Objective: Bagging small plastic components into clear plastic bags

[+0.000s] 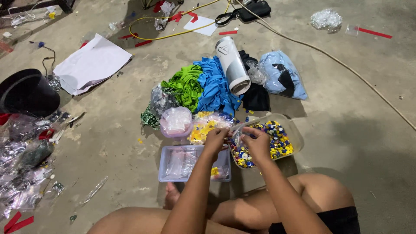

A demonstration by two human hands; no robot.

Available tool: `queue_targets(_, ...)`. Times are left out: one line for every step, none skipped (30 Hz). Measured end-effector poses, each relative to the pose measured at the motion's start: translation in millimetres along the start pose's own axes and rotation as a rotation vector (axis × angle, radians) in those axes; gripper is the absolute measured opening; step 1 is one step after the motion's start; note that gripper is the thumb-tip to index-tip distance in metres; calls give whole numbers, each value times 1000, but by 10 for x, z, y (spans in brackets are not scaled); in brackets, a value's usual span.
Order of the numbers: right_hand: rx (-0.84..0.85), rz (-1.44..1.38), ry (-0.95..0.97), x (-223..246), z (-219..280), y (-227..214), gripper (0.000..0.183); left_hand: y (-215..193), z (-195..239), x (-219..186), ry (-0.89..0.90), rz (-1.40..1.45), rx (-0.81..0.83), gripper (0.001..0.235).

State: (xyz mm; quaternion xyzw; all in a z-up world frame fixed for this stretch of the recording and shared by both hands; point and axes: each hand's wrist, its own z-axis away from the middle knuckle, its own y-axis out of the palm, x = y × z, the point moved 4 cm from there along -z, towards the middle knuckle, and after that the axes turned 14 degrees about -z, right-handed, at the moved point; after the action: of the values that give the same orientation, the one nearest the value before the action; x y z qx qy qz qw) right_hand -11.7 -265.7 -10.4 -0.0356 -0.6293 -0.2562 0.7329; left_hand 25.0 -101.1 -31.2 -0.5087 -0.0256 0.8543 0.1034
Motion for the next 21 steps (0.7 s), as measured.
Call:
queue_targets(-1,-2,0,-14,-14,-6,34,15,-10,8,1,-2,1,43)
queue_targets(-5,-31,-1,-17,-30,-32,34,52,-20,28,-30,66,1,42)
queue_targets(-9,-61,-2,-21,-46,-58,33,90,-28,49,-60,134,1,41)
queue_targets(-8,-62,-5,-19,-67,-57,33,126,-37,55,-57,134,0,41)
queue_targets(1,-58,-12,-17,-89,-54,34,169,-45,68,-71,191,12,44)
queue_targets(4,-53,-13,-28,-69,-83,34,229,-19,113,-93,245,28,46)
queue_targets(-2,-53,-11,-54,-60,-113,34,267,-36,163,-96,242,32,46)
queue_targets(-3,-57,-11,-52,-84,-131,35,306,-77,173,-88,260,31,43)
queue_targets(-4,-61,-11,-51,-107,-148,36,345,-118,183,-80,277,30,39)
queue_targets(-4,-61,-16,-38,-102,-155,36,389,-203,234,-76,278,32,39)
queue_targets(-3,-45,-24,-28,-95,-162,36,429,-288,282,-54,316,28,35)
queue_targets(-3,-29,-28,-30,-63,-159,36,451,-353,349,-36,353,22,31)
queue_targets(-3,-28,-28,-9,-64,-143,36,455,-270,244,-37,354,22,31)
queue_targets(9,-25,-38,8,-45,-150,35,462,-168,143,18,365,-14,34)
queue_targets(21,-23,-48,26,-27,-158,34,469,-65,41,73,376,-51,37)
queue_targets(23,-25,-53,-29,-81,-178,34,493,-138,82,79,376,-51,37)
queue_targets(30,27,-68,-78,-131,-194,34,509,-206,120,93,398,-67,34)
queue_targets(35,80,-80,-137,-154,-224,35,530,-249,181,103,420,-84,31)
queue_targets(35,79,-82,-102,-131,-196,35,532,-239,174,105,420,-83,31)
queue_targets(54,49,-87,-51,-137,-157,33,530,-250,137,128,429,-109,30)
queue_targets(73,19,-92,0,-148,-117,32,529,-266,99,151,439,-136,29)
